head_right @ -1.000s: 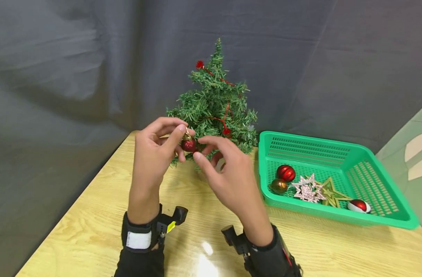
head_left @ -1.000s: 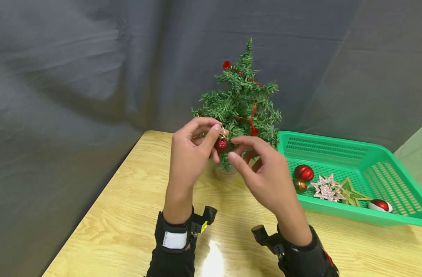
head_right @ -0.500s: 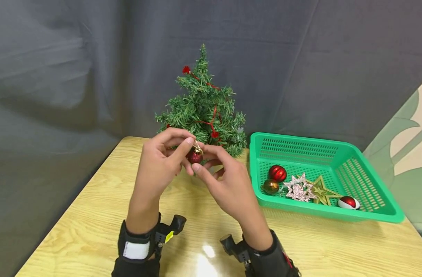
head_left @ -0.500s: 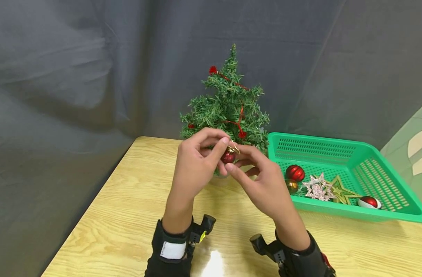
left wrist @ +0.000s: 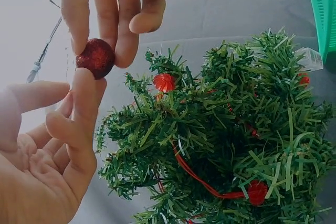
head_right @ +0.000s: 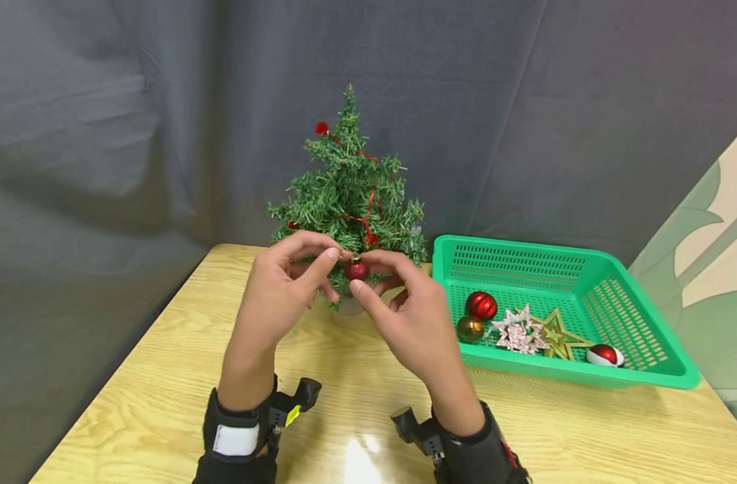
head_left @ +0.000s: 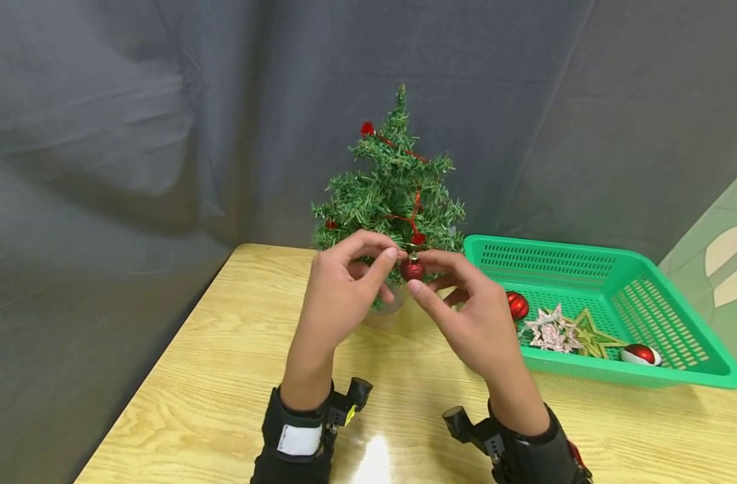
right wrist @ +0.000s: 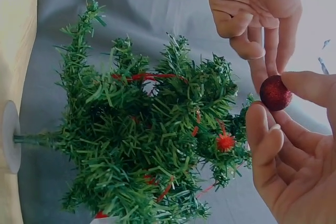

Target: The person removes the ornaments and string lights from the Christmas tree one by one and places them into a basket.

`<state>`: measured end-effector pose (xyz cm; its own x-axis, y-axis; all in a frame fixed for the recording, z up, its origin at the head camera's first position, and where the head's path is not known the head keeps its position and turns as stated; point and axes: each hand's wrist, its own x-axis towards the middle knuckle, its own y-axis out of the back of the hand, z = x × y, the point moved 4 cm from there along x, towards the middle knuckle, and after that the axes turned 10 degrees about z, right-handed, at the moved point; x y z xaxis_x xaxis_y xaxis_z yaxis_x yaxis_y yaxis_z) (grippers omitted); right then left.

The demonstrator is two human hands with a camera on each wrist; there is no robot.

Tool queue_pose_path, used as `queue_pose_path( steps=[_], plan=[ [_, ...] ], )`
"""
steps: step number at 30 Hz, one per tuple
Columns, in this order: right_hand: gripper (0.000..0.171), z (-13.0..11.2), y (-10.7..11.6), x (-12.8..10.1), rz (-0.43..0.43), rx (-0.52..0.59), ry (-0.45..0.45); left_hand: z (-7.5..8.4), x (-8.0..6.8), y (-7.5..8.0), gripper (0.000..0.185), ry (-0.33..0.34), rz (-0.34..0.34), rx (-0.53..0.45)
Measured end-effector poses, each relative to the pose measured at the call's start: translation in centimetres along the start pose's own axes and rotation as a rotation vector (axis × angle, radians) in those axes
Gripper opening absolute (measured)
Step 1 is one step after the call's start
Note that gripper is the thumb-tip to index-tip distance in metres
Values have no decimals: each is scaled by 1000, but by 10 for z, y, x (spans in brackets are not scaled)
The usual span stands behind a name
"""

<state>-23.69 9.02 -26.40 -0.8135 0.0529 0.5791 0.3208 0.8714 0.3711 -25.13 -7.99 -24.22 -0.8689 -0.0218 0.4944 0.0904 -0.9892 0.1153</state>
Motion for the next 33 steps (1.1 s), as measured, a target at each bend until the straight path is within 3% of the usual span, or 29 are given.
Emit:
queue_pose_path(
  steps=[8,15,21,25,33],
  plan=[
    [34,-4,6,0,52,-78,47,-3,-4,-11,27,157,-99,180],
    [38,-9,12,-2,76,-194,149,-2,-4,-21,26,93,-85,257],
    [38,-10,19,-1,96,-168,254,-4,-5,-24,25,109,-92,264],
    [36,-7,24,1,96,-168,251,-4,-6,-27,27,111,-116,287],
    [35,3,31,6,116,-228,215,-5,-5,-27,24,49,-111,293]
  ],
)
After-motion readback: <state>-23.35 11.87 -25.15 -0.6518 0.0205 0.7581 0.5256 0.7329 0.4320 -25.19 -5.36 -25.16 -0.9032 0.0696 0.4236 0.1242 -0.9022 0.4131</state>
